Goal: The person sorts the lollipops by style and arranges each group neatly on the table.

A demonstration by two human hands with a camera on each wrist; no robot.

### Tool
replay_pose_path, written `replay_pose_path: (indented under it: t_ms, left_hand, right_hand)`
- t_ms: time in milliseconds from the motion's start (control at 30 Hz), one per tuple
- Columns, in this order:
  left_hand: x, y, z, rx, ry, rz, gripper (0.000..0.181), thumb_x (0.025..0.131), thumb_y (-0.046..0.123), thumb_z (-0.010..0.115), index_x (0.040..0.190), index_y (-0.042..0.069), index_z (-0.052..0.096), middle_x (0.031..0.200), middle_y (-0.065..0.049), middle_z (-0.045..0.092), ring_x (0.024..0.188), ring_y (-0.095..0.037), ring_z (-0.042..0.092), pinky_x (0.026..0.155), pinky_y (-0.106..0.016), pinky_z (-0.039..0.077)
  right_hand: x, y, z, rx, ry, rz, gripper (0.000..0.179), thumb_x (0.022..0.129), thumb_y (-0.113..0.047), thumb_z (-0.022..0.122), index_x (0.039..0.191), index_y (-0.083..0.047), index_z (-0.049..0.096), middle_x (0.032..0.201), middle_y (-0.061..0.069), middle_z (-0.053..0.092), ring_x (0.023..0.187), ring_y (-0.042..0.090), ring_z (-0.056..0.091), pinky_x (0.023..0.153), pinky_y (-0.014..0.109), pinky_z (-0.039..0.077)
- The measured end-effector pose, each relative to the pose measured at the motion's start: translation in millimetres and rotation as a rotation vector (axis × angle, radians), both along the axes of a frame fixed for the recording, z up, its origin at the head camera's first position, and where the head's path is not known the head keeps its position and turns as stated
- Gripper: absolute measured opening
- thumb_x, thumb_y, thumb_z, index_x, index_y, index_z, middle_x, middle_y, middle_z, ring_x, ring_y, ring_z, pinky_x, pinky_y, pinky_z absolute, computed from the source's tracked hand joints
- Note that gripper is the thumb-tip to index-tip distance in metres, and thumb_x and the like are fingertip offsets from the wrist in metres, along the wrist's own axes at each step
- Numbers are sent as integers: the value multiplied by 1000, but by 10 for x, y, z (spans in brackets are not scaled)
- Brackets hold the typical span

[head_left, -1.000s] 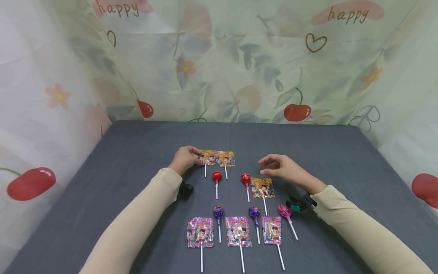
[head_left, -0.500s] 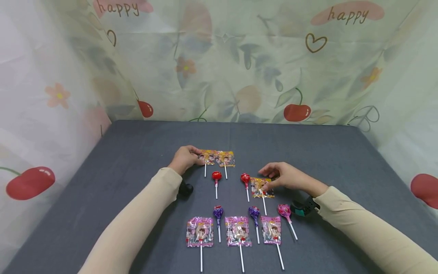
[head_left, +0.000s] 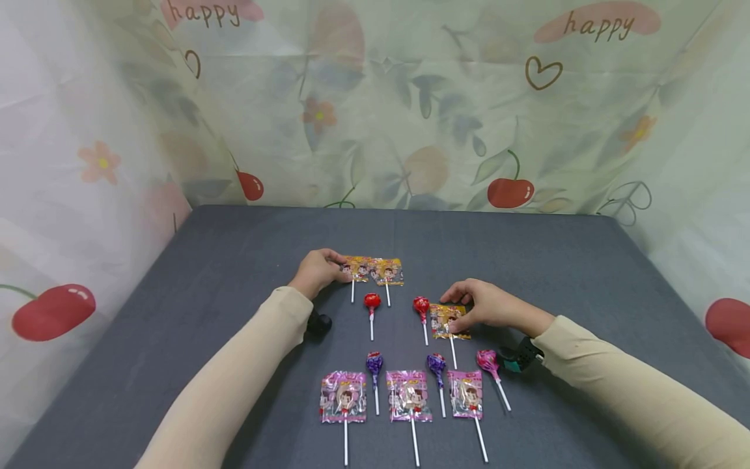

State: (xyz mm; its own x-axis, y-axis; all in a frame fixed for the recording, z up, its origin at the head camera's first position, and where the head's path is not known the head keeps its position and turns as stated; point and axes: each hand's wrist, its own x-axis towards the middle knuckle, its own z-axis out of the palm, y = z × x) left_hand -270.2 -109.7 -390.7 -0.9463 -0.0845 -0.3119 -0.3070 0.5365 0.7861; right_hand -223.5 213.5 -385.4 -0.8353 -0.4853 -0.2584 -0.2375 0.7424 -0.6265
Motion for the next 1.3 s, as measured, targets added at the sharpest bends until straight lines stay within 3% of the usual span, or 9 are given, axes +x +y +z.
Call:
replay_pose_path:
  t_ms: [633,1300]
  left_hand:
    - [-7,13,11,-6,-1,1,38,77,7,81,112,7,65,101,-11,64,83,-20,53,70,-30,41]
    - [12,-3,22,11,-5,-2,38,77,7,81,111,7,65,101,-11,64,83,-20,53,70,-30,42]
  right_hand:
    - [15,-21,43,4,22,72,49,73,-24,86,112,-6,63,109,11,56,100,25,49,89,42,41]
    - [-39,-99,39,29,-40,55,39,73,-18,86,103,-4,65,96,7,60,87,18,51,78,31,42]
